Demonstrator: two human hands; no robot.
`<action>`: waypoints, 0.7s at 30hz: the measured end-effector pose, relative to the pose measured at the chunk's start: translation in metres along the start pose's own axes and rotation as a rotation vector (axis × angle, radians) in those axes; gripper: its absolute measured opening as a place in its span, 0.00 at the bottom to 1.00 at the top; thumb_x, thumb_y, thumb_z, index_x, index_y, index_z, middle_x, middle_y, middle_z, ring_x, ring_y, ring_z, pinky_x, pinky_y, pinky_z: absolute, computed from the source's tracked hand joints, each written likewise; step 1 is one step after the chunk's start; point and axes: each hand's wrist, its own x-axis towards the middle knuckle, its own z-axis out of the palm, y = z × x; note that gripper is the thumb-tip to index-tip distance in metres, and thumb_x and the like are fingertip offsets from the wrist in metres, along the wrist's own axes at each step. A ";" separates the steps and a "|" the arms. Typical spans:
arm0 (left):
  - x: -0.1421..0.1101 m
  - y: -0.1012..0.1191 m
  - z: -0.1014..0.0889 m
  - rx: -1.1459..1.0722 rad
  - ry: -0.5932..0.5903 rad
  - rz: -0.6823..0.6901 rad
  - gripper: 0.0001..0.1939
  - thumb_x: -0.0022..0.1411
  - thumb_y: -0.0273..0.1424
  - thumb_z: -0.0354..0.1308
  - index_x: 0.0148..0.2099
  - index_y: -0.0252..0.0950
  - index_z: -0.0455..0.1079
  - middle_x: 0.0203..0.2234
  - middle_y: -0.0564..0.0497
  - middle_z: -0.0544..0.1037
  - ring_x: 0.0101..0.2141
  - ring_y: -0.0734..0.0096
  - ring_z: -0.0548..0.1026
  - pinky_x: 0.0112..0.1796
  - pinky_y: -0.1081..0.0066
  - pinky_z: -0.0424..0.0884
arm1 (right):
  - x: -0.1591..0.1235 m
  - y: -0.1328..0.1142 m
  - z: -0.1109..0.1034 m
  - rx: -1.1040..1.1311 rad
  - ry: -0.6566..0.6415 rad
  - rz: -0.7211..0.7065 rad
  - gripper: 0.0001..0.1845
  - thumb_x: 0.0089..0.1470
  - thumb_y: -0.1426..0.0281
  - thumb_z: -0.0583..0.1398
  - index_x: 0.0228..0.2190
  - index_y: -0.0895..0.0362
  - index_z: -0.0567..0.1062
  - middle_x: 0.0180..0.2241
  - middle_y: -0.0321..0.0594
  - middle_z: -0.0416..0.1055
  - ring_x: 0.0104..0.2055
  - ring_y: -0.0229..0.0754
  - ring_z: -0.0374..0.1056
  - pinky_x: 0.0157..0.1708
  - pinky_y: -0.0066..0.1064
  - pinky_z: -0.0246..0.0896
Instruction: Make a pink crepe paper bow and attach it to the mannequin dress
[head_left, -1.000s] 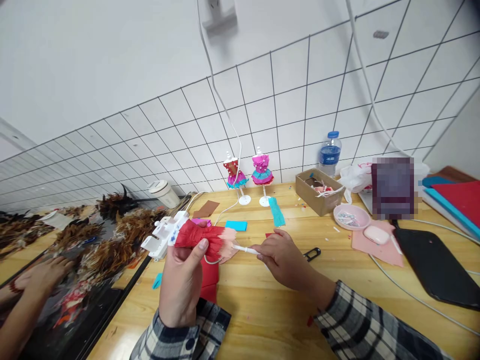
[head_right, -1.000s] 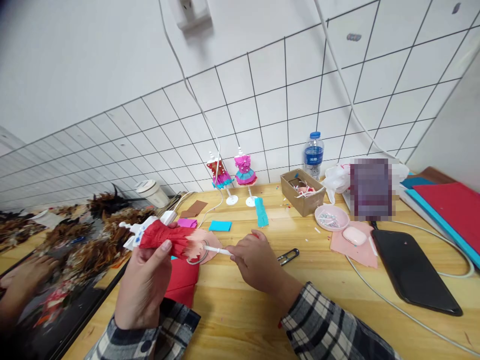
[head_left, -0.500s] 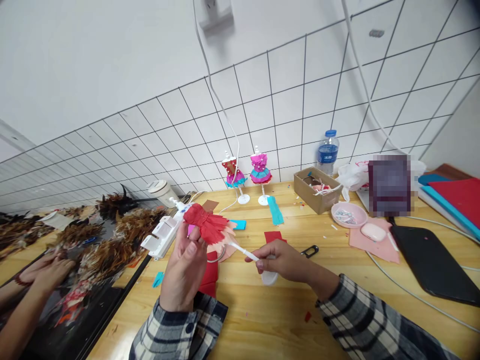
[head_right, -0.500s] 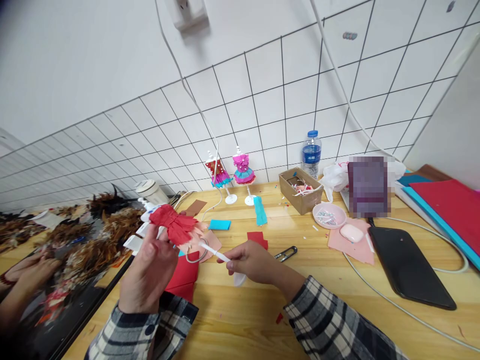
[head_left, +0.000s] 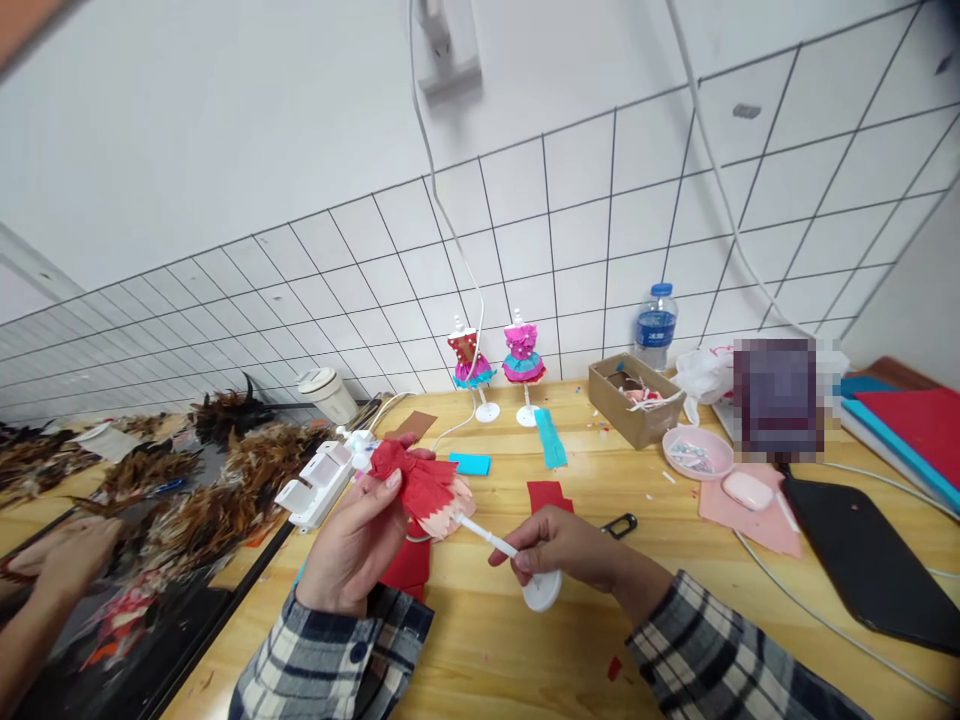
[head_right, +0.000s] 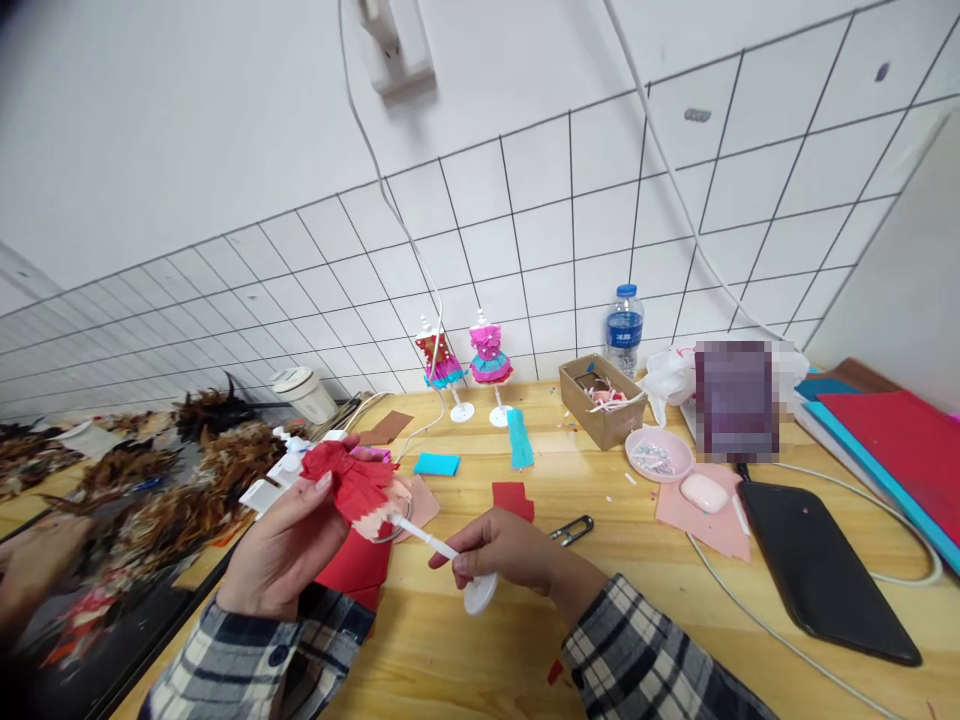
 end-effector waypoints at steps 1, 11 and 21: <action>0.000 0.001 -0.001 -0.010 -0.019 -0.003 0.23 0.57 0.27 0.62 0.55 0.40 0.68 0.45 0.45 0.79 0.49 0.58 0.75 0.50 0.62 0.72 | 0.001 0.001 -0.001 -0.005 0.009 0.000 0.25 0.41 0.57 0.69 0.39 0.60 0.82 0.22 0.37 0.72 0.23 0.33 0.63 0.25 0.25 0.55; 0.005 0.004 0.002 0.025 -0.099 0.040 0.30 0.50 0.30 0.68 0.56 0.42 0.68 0.51 0.44 0.75 0.57 0.51 0.66 0.57 0.55 0.63 | 0.007 0.004 -0.001 -0.326 0.178 -0.156 0.20 0.50 0.59 0.62 0.40 0.59 0.81 0.25 0.39 0.73 0.24 0.36 0.62 0.25 0.27 0.54; 0.009 -0.010 0.026 -0.026 0.044 0.353 0.16 0.56 0.30 0.66 0.47 0.42 0.71 0.37 0.54 0.74 0.48 0.68 0.72 0.55 0.65 0.65 | -0.002 -0.020 0.008 -0.777 0.752 -0.698 0.25 0.51 0.67 0.61 0.52 0.55 0.70 0.50 0.47 0.68 0.52 0.50 0.62 0.51 0.42 0.55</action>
